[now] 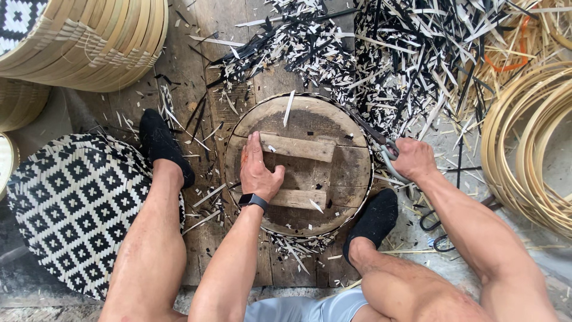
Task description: The person assembles a round woven basket by trimming the rim with shears, fitting a bamboo hoop, and stacking the finished unit. The person repeats this process for multiple baskets, handling woven bases and bamboo hoops.
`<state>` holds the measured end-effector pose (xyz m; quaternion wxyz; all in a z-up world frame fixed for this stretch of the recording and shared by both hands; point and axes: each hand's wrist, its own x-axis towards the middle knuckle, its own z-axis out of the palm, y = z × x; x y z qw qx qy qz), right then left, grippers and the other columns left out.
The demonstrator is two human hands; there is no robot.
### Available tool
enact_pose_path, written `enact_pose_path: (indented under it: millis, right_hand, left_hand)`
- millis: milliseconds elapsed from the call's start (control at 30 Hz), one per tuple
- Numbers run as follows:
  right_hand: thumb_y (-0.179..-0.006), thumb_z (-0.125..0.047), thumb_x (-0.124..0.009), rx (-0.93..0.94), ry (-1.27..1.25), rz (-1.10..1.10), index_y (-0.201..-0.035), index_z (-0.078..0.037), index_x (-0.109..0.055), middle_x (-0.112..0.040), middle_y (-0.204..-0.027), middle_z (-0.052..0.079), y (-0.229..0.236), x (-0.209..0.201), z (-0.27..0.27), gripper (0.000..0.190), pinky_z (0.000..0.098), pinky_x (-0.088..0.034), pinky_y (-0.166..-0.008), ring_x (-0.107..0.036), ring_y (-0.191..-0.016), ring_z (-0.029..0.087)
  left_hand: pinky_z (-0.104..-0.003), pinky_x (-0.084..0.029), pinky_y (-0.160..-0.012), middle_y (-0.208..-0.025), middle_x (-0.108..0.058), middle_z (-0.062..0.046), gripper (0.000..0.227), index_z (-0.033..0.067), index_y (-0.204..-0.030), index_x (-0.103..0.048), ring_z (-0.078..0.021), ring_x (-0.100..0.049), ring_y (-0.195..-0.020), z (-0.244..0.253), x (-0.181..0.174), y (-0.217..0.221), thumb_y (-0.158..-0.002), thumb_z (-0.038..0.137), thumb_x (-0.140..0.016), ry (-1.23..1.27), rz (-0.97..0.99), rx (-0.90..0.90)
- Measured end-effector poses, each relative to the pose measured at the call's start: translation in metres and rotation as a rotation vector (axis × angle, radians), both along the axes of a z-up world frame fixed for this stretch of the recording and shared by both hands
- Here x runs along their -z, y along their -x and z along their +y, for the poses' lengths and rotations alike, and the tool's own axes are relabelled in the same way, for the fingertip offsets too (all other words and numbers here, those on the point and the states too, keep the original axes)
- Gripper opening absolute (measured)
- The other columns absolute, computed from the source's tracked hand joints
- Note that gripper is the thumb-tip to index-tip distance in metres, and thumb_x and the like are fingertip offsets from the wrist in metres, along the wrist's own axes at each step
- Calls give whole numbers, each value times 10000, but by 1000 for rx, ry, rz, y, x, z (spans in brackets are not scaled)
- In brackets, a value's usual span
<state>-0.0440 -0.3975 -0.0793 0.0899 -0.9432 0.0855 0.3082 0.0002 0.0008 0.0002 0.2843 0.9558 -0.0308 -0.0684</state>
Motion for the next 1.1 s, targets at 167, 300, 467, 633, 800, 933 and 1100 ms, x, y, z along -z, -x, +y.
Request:
enact_pose_path:
  millis: [167, 300, 467, 633, 800, 933, 1100]
  right_hand:
    - [-857, -542, -671, -94, -97, -173, -982, -20, -650, -666, -976, 196, -13, -7, -5, 537, 471, -545, -817, -673, -911, 348]
    - [-842, -565, -656, -196, -132, -289, -1083, -5, -630, -621, -978, 205, -46, -23, 6, 611, 473, -537, -797, -630, -908, 347]
    - [-907, -629, -597, -149, -45, -13, -930, 3, -669, -663, -946, 182, -80, -25, 24, 636, 477, -567, -770, -685, -832, 312]
    - [-945, -489, -594, -114, -49, -105, -860, -58, -706, -691, -897, 164, -33, -7, -10, 454, 477, -575, -845, -712, -795, 329]
    - [-835, -518, -723, -113, -78, -286, -1014, -22, -647, -644, -960, 199, -8, -12, -14, 533, 509, -551, -765, -677, -861, 375]
    - [-773, -503, -731, -280, -78, -480, -985, -5, -611, -620, -935, 178, -50, -12, 5, 555, 485, -559, -796, -654, -882, 359]
    - [-954, -490, -623, -221, 24, -89, -898, -29, -678, -655, -883, 139, -64, -1, 8, 467, 445, -586, -714, -643, -747, 263]
  left_hand:
    - [-421, -310, -1229, -1565, -415, -266, 1058, 56, -1597, -225, -388, -388, -1476, 0, 1, 1, -701, 153, -779, 1, 33, -18]
    - [-405, -298, -1227, -1579, -390, -277, 1081, 59, -1605, -201, -386, -372, -1481, 1, 2, 0, -698, 139, -783, -2, 57, -13]
    - [-423, -256, -1243, -1574, -373, -267, 1144, 67, -1600, -174, -379, -354, -1471, 8, 1, -6, -659, 128, -822, -16, 101, 51]
    - [-418, -268, -1256, -1589, -404, -207, 1108, 73, -1599, -224, -351, -352, -1501, 5, -3, -17, -655, 109, -802, -11, 39, 190]
    - [-421, -262, -1261, -1586, -427, -142, 1048, 78, -1581, -278, -298, -357, -1508, -9, -5, -21, -665, 132, -785, -58, -12, 232]
    - [-416, -259, -1260, -1581, -431, -145, 1043, 82, -1582, -282, -296, -352, -1508, -10, -6, -22, -671, 156, -785, -71, 8, 229]
    - [-412, -253, -1261, -1583, -432, -136, 1059, 83, -1578, -269, -288, -351, -1504, -10, -6, -19, -663, 165, -795, -79, 16, 222]
